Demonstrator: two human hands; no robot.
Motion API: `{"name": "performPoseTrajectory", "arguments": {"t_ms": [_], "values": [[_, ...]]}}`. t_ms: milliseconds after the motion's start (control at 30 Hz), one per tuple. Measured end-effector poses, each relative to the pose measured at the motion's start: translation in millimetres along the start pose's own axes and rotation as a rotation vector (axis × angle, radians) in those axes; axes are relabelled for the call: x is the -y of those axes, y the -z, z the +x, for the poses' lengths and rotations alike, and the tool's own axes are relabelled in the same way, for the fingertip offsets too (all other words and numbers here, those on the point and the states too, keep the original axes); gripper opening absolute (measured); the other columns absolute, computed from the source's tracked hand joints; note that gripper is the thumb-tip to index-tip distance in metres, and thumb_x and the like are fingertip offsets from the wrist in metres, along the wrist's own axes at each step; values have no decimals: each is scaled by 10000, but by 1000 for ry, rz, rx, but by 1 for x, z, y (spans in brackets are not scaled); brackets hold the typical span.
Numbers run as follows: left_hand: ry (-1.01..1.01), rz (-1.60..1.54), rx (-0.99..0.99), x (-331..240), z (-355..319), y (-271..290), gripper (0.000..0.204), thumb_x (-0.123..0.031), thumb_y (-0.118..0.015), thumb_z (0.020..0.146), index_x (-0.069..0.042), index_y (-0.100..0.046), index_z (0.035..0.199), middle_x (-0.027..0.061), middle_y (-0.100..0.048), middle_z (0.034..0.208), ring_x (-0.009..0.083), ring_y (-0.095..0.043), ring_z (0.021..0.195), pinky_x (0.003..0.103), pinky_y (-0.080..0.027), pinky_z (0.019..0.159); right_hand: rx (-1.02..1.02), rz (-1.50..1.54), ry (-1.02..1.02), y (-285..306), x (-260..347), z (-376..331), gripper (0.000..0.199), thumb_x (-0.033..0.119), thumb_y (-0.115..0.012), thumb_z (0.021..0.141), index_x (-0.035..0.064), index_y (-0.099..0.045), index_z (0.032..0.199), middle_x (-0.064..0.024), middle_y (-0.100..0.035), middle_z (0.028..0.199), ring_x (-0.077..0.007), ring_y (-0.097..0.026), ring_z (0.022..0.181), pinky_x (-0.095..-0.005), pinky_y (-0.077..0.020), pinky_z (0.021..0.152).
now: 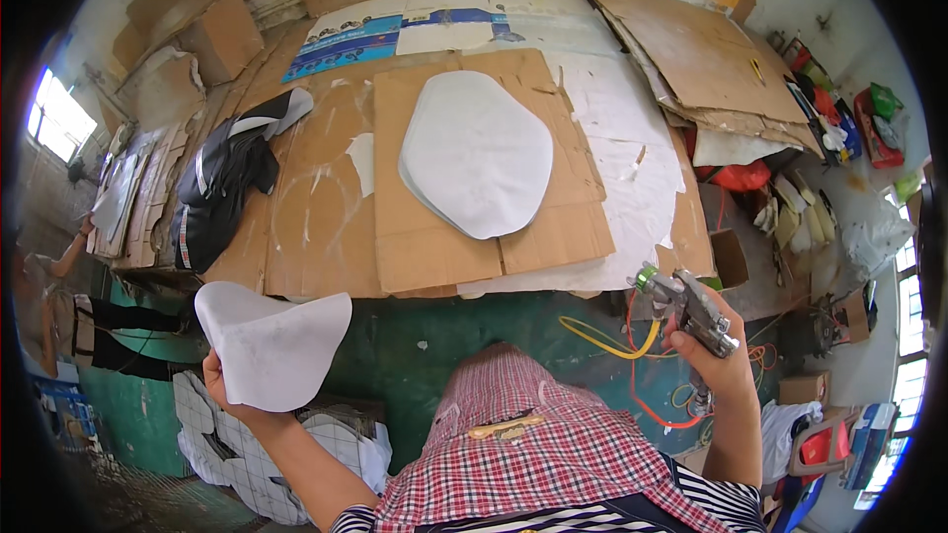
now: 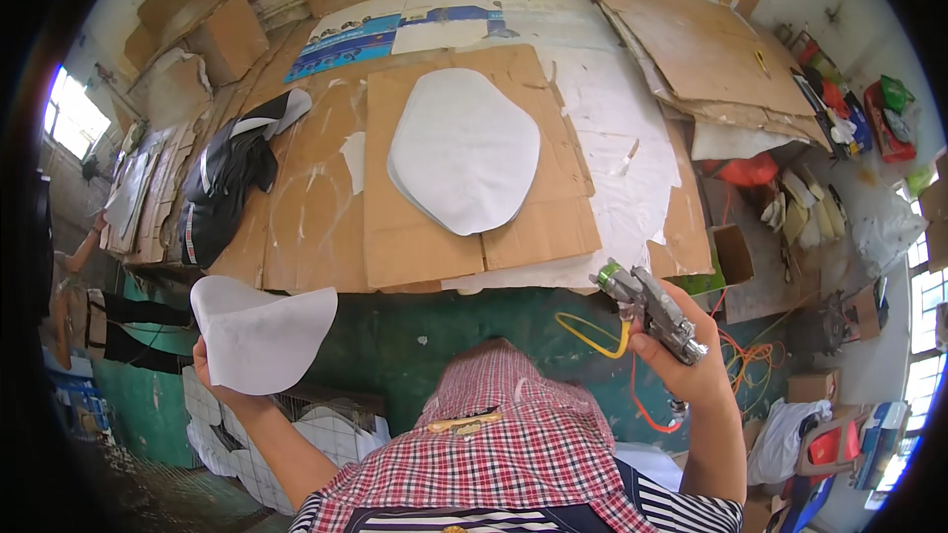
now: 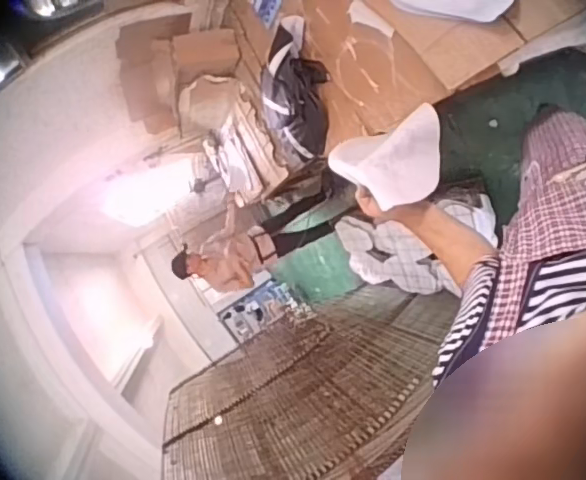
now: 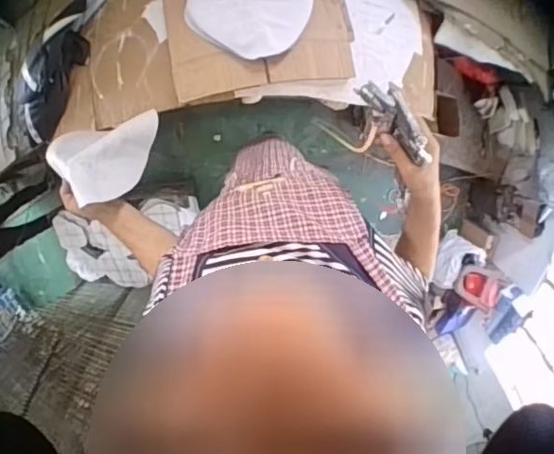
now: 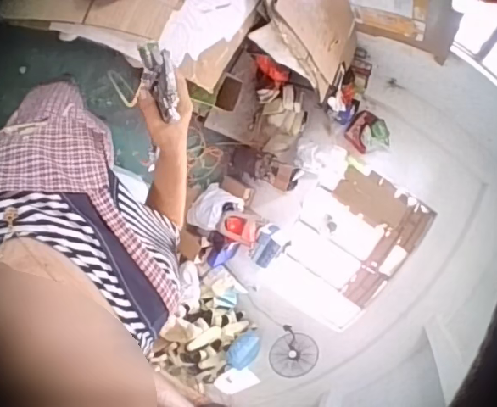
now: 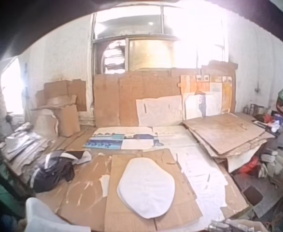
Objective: Sorting and cleaning white fabric pads using a handheld air gun and placing them on a storage rack.
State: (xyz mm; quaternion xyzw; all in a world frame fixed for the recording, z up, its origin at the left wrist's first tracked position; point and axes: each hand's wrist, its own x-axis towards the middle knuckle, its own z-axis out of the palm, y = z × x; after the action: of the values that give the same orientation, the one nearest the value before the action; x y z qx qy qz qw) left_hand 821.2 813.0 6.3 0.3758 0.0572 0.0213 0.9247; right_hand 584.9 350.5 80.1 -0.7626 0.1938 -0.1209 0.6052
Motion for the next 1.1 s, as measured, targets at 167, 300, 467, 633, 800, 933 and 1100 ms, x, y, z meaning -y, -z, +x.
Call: {"name": "performPoseTrajectory", "arguments": {"t_ms": [167, 300, 467, 633, 800, 933, 1100], "values": [[71, -50, 37, 7, -3, -23, 420, -262, -420, 880, 33, -584, 1131, 183, -642, 1061, 311, -661, 913, 438, -549, 827, -11, 147, 24, -8, 5, 14, 538, 17, -695, 779, -39, -474, 1266, -37, -598, 931, -90, -561, 838, -235, -475, 742], [-21, 1, -84, 6, -9, -21, 358, -210, -425, 889, 26, -601, 1092, 187, -651, 1015, 306, -674, 841, 424, -581, 744, 90, 73, -11, 0, 1, -3, 546, 5, -676, 786, -29, -469, 1290, -31, -606, 951, -80, -557, 844, -239, -465, 781], [-97, 54, -51, 9, -5, -14, 298, -178, -452, 892, 33, -615, 1026, 184, -659, 986, 307, -679, 803, 428, -593, 690, -25, 97, -11, 4, 8, 2, 522, 11, -668, 791, -34, -478, 1275, -17, -598, 912, -75, -557, 823, -231, -474, 742], [-121, 85, -34, 8, -5, -11, 300, -178, -458, 891, 45, -610, 1022, 191, -660, 993, 312, -678, 814, 429, -591, 698, 15, 40, -32, 15, 3, -10, 524, 18, -682, 783, -39, -481, 1264, -14, -593, 898, -73, -551, 819, -225, -469, 740], [-14, 15, -46, 4, 0, -9, 372, -230, -449, 874, 52, -600, 1065, 190, -658, 1014, 320, -671, 858, 443, -563, 780, 81, 107, -21, -3, 4, 4, 523, 11, -678, 794, -43, -469, 1270, -17, -594, 902, -70, -544, 836, -225, -459, 769], [1, 1, -62, 2, 0, -4, 400, -253, -452, 862, 47, -595, 1085, 181, -656, 1035, 317, -664, 895, 447, -547, 818, 41, 116, 69, -15, -3, 26, 476, 34, -666, 812, -27, -484, 1248, -30, -603, 881, -96, -592, 777, -236, -490, 712], [-25, 20, -32, 2, -9, 8, 402, -251, -447, 864, 41, -593, 1098, 173, -656, 1045, 309, -661, 910, 433, -548, 815, -189, 91, 61, -9, -1, 27, 242, 86, -659, 806, -21, -570, 1005, -52, -623, 817, -141, -614, 715, -279, -506, 679]]}}
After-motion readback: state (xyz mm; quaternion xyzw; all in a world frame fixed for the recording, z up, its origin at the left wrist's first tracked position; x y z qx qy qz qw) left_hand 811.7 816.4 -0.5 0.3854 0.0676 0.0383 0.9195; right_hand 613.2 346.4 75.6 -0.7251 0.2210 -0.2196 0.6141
